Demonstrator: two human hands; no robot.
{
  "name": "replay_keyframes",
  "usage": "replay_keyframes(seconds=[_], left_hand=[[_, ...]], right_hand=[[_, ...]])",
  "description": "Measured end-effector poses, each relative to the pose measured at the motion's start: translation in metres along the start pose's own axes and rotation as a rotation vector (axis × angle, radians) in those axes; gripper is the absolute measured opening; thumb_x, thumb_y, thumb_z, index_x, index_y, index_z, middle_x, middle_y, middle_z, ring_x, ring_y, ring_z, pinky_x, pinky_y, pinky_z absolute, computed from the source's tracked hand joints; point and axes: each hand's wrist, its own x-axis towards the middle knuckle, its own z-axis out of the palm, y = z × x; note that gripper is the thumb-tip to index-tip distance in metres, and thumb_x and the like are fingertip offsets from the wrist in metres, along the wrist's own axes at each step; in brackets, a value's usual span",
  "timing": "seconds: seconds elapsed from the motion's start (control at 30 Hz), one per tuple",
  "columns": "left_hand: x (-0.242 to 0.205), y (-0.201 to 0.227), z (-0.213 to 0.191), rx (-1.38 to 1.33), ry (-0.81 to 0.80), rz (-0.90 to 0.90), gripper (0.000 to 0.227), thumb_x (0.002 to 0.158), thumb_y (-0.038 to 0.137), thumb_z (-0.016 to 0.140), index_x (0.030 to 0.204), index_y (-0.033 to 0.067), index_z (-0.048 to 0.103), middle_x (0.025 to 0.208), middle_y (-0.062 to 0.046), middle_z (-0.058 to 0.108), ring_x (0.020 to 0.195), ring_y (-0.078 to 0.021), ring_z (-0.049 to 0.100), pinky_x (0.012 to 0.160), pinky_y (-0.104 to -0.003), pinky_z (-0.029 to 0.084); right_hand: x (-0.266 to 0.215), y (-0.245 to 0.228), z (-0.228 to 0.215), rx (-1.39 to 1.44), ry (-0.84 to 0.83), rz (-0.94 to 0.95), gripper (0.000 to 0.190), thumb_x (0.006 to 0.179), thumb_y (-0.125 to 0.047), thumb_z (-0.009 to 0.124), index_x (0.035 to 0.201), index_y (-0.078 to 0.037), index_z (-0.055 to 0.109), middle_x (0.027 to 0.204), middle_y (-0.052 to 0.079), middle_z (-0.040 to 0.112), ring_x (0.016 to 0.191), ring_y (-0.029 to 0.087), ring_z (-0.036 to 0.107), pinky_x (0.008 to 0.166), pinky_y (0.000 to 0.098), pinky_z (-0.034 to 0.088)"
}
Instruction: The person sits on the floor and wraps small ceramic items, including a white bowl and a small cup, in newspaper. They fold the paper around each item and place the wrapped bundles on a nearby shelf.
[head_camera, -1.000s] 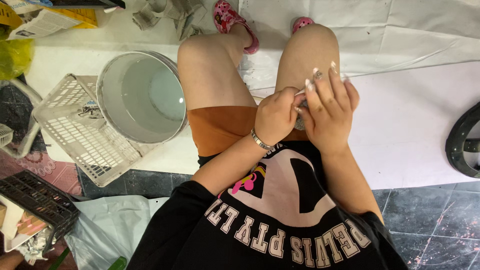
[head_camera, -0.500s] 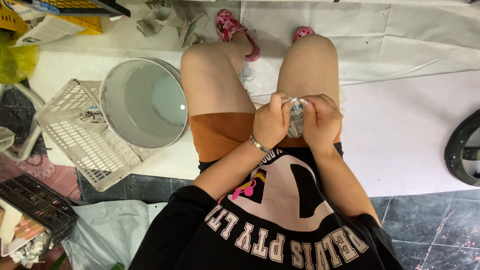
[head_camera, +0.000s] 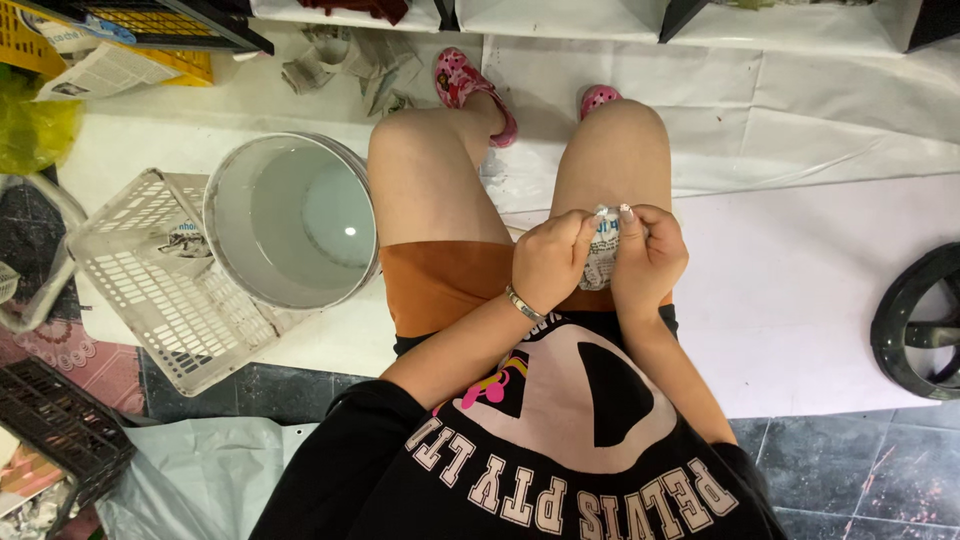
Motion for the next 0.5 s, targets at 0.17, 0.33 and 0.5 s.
replay_keyframes(seconds=[0.17, 0.33, 0.5], left_hand=[[0.002, -0.003, -0.002, -0.037, 0.026, 0.044, 0.028, 0.106, 0.028, 0.058, 0.087, 0.0084, 0.066, 0.076, -0.012, 0.067, 0.068, -0.0319, 0.067, 0.062, -0.042, 0.052], [0.007, -0.006, -0.01, -0.284, -0.123, -0.064, 0.042, 0.11, 0.035, 0.05, 0.083, 0.0054, 0.063, 0.075, -0.013, 0.066, 0.068, -0.031, 0.066, 0.063, -0.039, 0.052], [0.009, -0.028, 0.004, -0.435, -0.259, -0.203, 0.046, 0.114, 0.039, 0.038, 0.111, 0.0013, 0.063, 0.108, -0.021, 0.066, 0.105, -0.0322, 0.064, 0.096, -0.04, 0.05]], right_hand=[[0.0, -0.007, -0.001, 0.242, -0.085, 0.04, 0.026, 0.106, -0.011, 0.065, 0.129, 0.0, 0.066, 0.119, 0.004, 0.07, 0.105, 0.008, 0.063, 0.095, 0.024, 0.049], [0.005, -0.002, -0.008, 0.238, -0.281, 0.079, 0.014, 0.102, -0.008, 0.071, 0.111, 0.002, 0.072, 0.113, 0.008, 0.071, 0.102, 0.013, 0.064, 0.092, 0.0264, 0.051], [0.005, 0.005, -0.008, 0.125, -0.223, -0.207, 0.014, 0.103, -0.007, 0.073, 0.107, 0.006, 0.072, 0.128, 0.015, 0.071, 0.12, 0.021, 0.065, 0.106, 0.0323, 0.05]])
